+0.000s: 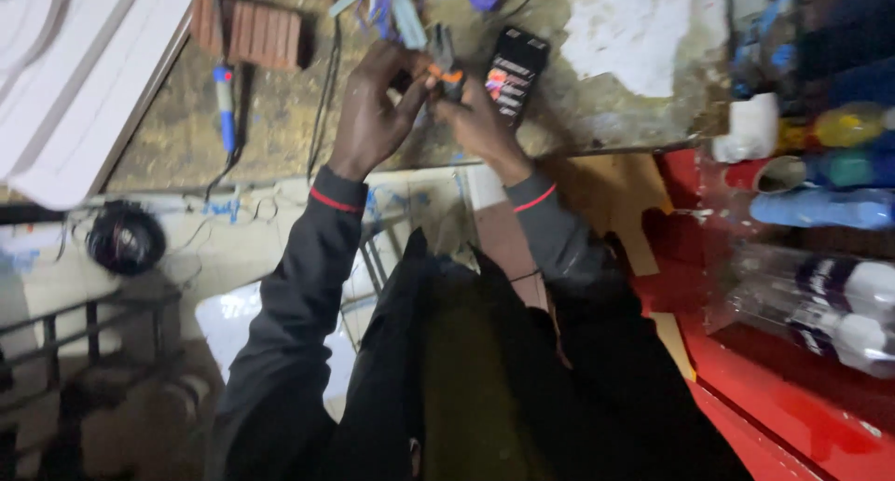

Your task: Stripping insulation from electrical wires using a wire stripper tool on a fabrication workbench.

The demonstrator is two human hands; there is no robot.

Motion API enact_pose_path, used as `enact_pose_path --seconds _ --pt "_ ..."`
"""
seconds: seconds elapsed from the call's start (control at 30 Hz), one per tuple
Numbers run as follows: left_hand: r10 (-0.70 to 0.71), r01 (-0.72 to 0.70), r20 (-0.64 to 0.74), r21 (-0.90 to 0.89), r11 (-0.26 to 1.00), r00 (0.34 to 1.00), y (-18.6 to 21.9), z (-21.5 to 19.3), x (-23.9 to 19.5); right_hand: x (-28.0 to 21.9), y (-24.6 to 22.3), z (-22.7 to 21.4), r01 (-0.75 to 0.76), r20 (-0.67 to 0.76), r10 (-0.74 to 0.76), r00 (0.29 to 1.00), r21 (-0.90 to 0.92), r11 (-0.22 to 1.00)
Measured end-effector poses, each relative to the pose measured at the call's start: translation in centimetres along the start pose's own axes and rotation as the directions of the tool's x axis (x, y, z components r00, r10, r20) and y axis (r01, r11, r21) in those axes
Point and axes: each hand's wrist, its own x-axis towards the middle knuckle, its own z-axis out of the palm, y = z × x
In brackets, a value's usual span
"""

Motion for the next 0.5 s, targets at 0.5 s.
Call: enact_pose_path --seconds 0.5 --pt "-0.138 0.121 -0.209 -0.096 0.988 0.968 -0.1 -1.6 -2.5 -0.2 -5.3 4.3 -0.029 0.033 0.032 0.999 -0.106 0.994"
